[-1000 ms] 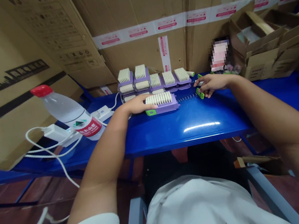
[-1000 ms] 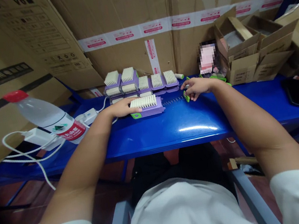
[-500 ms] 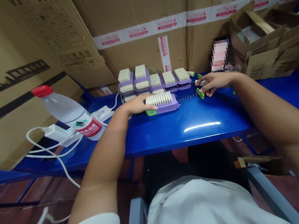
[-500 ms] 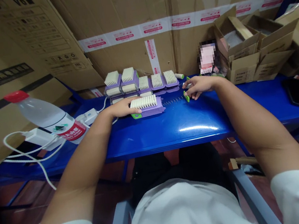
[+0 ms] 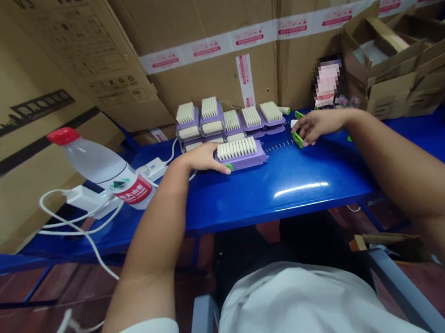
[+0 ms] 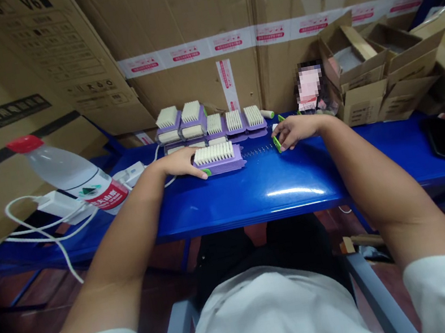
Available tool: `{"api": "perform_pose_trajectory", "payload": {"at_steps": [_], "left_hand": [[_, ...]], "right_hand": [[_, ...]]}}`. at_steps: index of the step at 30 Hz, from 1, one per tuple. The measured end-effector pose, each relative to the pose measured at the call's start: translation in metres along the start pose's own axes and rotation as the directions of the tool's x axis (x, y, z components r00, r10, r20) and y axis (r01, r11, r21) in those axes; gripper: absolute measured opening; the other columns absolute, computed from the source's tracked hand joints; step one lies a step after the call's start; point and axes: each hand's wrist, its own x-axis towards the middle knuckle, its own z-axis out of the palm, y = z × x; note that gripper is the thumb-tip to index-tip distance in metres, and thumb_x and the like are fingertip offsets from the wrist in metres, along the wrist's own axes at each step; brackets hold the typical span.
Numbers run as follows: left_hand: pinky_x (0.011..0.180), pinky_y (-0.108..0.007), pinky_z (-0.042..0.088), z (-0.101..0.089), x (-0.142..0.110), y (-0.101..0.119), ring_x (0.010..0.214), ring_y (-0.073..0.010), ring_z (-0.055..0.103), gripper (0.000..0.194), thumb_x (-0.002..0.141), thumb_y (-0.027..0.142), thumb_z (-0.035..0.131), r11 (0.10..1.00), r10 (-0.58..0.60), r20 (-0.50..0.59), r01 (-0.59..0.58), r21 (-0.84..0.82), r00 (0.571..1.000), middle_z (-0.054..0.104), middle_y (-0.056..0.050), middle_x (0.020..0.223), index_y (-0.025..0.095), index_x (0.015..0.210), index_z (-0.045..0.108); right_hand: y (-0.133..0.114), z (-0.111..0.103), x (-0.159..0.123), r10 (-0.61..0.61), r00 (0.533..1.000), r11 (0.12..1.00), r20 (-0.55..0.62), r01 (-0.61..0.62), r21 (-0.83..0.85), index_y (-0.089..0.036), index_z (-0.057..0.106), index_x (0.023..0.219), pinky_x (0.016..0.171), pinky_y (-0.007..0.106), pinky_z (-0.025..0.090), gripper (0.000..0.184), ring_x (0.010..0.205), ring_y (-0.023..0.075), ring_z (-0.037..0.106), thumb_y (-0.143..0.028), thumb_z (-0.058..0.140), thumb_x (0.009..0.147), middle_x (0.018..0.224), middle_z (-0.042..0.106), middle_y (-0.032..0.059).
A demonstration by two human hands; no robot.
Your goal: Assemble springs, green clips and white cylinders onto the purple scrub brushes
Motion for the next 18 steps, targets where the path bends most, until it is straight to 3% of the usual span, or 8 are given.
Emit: {"api": "perform_pose_trajectory", "payload": {"at_steps": [18], "left_hand": [[0.113,-0.042,0.052,0.0022,0.0012,-0.0010,0.133,-0.0379,0.072,0.102,0.060,0.065,0.093,0.999,-0.002,-0.017,0.002,-0.034,1.000,0.076,-0.011,0.149,0.024,0.151,0.069]], "right_hand": [[-0.0051,0.0061,0.0028,-0.026,1.000,0.999,-0.015,0.025,-0.048,-0.021,0.079,0.130,0.094,0.043,0.067,0.067,0.091,0.0272,0.083,-0.033,0.096,0.067,0.092,0.086,0.0029]]}}
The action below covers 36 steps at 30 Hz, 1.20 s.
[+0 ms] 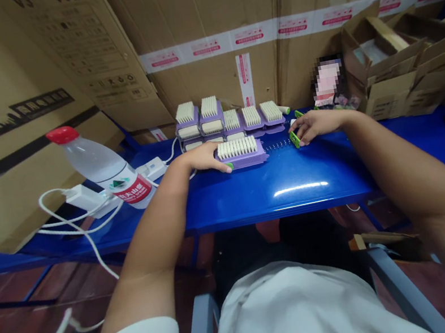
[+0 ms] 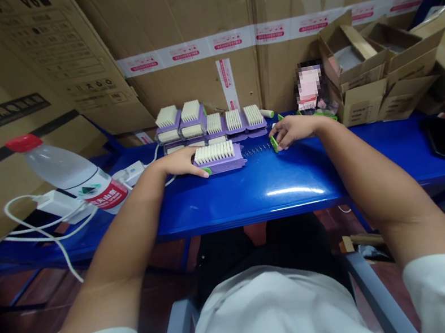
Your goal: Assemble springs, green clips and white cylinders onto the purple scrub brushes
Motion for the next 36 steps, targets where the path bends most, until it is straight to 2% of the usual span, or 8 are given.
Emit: {"api": "perform_pose_trajectory", "payload": {"at_steps": [13,29,36], "left_hand": [[0.112,-0.040,0.053,0.0013,0.0016,-0.0005,0.133,-0.0369,0.072,0.104,0.061,0.065,0.093,1.000,0.016,-0.001,-0.016,0.002,1.000,0.075,-0.010,0.151,0.026,0.154,0.067],[0.114,-0.042,0.051,0.0029,0.0009,0.0051,0.137,-0.0386,0.070,0.108,0.062,0.065,0.093,1.000,-0.015,-0.012,0.016,0.011,1.000,0.072,-0.012,0.156,0.024,0.157,0.065],[0.114,-0.043,0.052,0.0036,0.0015,0.0063,0.137,-0.0390,0.070,0.107,0.062,0.064,0.093,1.000,-0.011,-0.016,0.011,0.014,1.000,0.071,-0.013,0.157,0.022,0.156,0.064]], "right_hand": [[0.0011,0.0038,0.0017,0.010,1.000,0.999,-0.006,-0.010,0.043,-0.022,0.079,0.126,0.099,0.045,0.066,0.062,0.093,0.0271,0.082,-0.029,0.095,0.067,0.093,0.085,0.0031],[0.0014,0.0081,0.0053,0.013,1.000,0.993,-0.003,-0.013,0.117,-0.019,0.074,0.126,0.090,0.038,0.068,0.068,0.090,0.0245,0.083,-0.029,0.099,0.063,0.093,0.086,0.0040],[0.0053,0.0067,0.0087,-0.004,1.000,0.992,0.019,0.001,0.125,-0.018,0.073,0.131,0.090,0.043,0.069,0.075,0.086,0.0250,0.081,-0.035,0.102,0.065,0.096,0.085,0.0072]]}}
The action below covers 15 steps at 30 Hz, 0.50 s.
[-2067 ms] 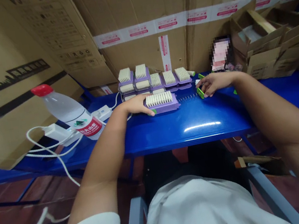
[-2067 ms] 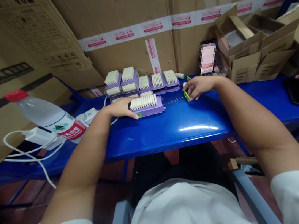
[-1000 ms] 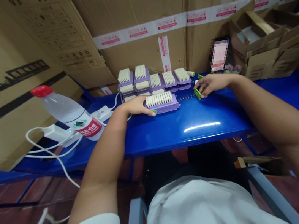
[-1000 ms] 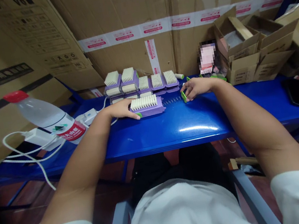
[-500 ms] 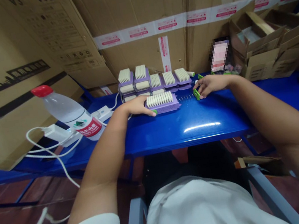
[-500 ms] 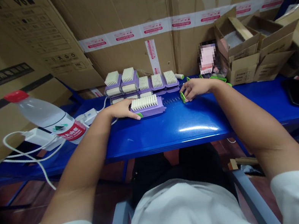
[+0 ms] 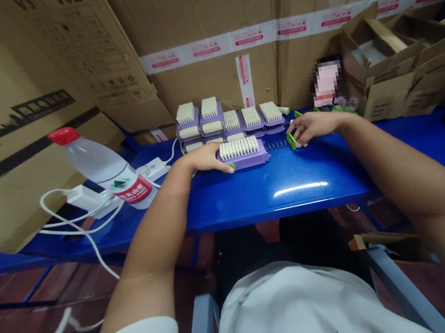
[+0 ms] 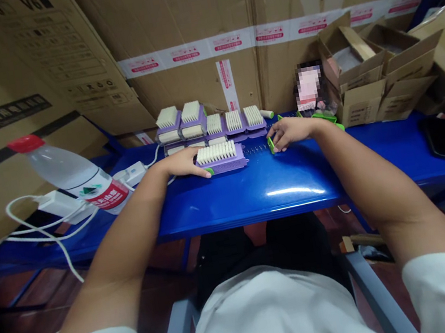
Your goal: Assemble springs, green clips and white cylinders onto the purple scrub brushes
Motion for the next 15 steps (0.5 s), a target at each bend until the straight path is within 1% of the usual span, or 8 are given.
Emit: {"api": "perform_pose_trajectory", "payload": {"at_steps": [6,11,15], "left_hand": [[0.114,-0.046,0.052,0.0006,0.0003,0.0034,0.135,-0.0402,0.070,0.103,0.062,0.064,0.092,1.000,0.004,0.001,-0.004,0.002,1.000,0.073,-0.012,0.153,0.023,0.153,0.067],[0.117,-0.047,0.051,0.0014,0.0004,0.0045,0.139,-0.0411,0.069,0.105,0.063,0.065,0.091,1.000,-0.004,0.000,0.004,0.020,1.000,0.071,-0.013,0.156,0.022,0.155,0.065],[0.118,-0.046,0.050,0.0019,0.0006,0.0035,0.142,-0.0408,0.067,0.105,0.063,0.064,0.091,1.000,0.012,-0.010,-0.012,0.016,1.000,0.070,-0.012,0.158,0.023,0.156,0.065]], "right_hand": [[-0.0001,0.0006,0.0019,-0.034,0.999,0.999,0.008,0.034,-0.001,-0.018,0.076,0.125,0.087,0.042,0.069,0.069,0.087,0.0261,0.081,-0.035,0.103,0.064,0.096,0.086,0.0078],[-0.0011,0.0033,0.0029,-0.041,0.999,0.999,-0.007,0.041,-0.016,-0.017,0.075,0.125,0.083,0.038,0.069,0.070,0.085,0.0245,0.082,-0.034,0.103,0.064,0.097,0.087,0.0076],[-0.0017,0.0049,0.0038,-0.040,0.999,0.999,-0.008,0.040,-0.030,-0.018,0.074,0.126,0.084,0.039,0.069,0.068,0.086,0.0248,0.082,-0.033,0.100,0.065,0.097,0.086,0.0073]]}}
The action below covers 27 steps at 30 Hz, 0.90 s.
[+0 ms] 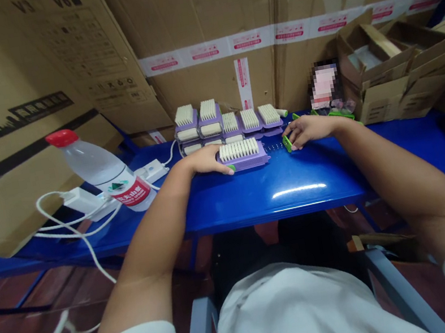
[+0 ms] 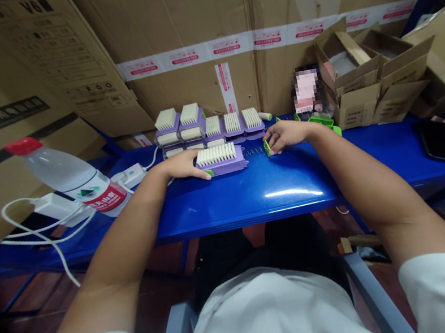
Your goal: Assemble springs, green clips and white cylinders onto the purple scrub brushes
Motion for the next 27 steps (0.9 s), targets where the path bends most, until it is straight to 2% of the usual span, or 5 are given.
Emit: {"api": "perform_pose_trajectory", "payload": {"at_steps": [9,16,27], "left_hand": [[0.120,-0.044,0.050,0.0010,0.0010,0.0029,0.143,-0.0399,0.067,0.106,0.062,0.065,0.091,1.000,-0.002,0.009,0.002,-0.010,1.000,0.070,-0.012,0.159,0.021,0.155,0.065],[0.121,-0.047,0.050,0.0016,0.0007,0.0046,0.142,-0.0413,0.067,0.106,0.063,0.068,0.090,1.000,-0.008,-0.003,0.008,0.010,1.000,0.070,-0.013,0.158,0.021,0.154,0.066],[0.119,-0.045,0.051,0.0022,0.0018,0.0020,0.141,-0.0397,0.068,0.102,0.065,0.067,0.090,1.000,0.006,-0.001,-0.006,0.015,1.000,0.072,-0.012,0.156,0.022,0.154,0.067]], "right_hand": [[-0.0004,0.0045,0.0026,0.001,1.000,1.000,-0.011,-0.001,0.016,-0.016,0.071,0.127,0.087,0.042,0.068,0.070,0.088,0.0265,0.081,-0.033,0.100,0.066,0.099,0.085,0.0106],[0.0001,0.0057,0.0048,-0.013,1.000,1.000,-0.017,0.013,0.024,-0.018,0.073,0.126,0.090,0.045,0.069,0.065,0.089,0.0269,0.082,-0.029,0.100,0.068,0.098,0.086,0.0093],[-0.0006,0.0082,0.0069,-0.027,0.999,1.000,-0.021,0.027,-0.004,-0.016,0.072,0.129,0.085,0.038,0.070,0.066,0.084,0.0238,0.083,-0.030,0.099,0.071,0.096,0.087,0.0071]]}}
